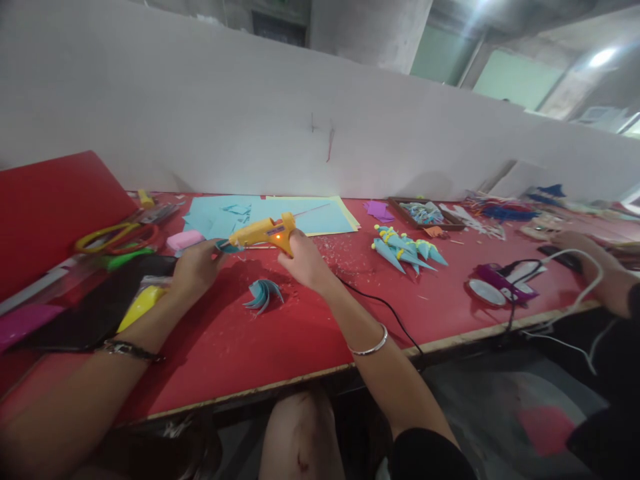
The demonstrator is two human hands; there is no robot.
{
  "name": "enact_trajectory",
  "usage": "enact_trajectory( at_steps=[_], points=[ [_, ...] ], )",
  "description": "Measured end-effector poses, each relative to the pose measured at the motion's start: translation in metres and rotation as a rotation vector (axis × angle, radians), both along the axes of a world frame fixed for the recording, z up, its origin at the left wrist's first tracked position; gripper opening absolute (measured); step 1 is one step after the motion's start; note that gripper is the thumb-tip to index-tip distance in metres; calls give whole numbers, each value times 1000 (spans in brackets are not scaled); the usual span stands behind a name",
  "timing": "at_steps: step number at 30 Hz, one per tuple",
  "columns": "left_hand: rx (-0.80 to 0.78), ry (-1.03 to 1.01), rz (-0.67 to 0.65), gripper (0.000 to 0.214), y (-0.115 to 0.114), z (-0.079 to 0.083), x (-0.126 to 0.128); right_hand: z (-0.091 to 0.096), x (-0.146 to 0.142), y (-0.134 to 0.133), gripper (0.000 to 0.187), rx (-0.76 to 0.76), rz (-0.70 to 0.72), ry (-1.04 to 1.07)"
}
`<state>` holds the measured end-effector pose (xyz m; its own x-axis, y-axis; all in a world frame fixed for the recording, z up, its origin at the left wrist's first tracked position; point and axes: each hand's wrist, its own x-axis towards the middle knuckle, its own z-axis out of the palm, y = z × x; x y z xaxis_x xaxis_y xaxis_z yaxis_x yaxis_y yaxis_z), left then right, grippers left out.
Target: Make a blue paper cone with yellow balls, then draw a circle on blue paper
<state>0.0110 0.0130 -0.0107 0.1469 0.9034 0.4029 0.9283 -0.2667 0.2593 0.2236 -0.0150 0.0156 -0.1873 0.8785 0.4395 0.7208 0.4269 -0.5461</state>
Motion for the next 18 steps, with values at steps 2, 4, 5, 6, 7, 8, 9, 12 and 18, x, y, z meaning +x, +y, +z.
enact_trajectory(
  at_steps=[2,4,5,6,7,8,9,12,18],
  points=[
    [5,0,5,25,0,0,0,0,1,0,19,-17,-4,-15],
    [6,-11,18,26,0,0,0,1,1,-1,19,-36,-25,-39],
    [6,-18,26,27,0,-1,-1,1,1,-1,20,-43,-35,-51],
    [6,-24,33,28,1,-1,-1,1,1,-1,21,-47,-39,-62],
    [6,-27,41,28,1,-1,-1,1,1,-1,23,-48,-39,-71],
    [5,-28,47,28,1,-2,-1,1,2,-1,25,-44,-35,-78],
    [6,-26,51,28,1,-2,-2,1,2,-1,26,-37,-31,-85],
    [8,-17,54,28,1,-1,-3,1,3,0,26,-14,-39,-118],
    [-1,-5,88,28,0,1,-2,1,7,2,25,64,-73,-175]
  ],
)
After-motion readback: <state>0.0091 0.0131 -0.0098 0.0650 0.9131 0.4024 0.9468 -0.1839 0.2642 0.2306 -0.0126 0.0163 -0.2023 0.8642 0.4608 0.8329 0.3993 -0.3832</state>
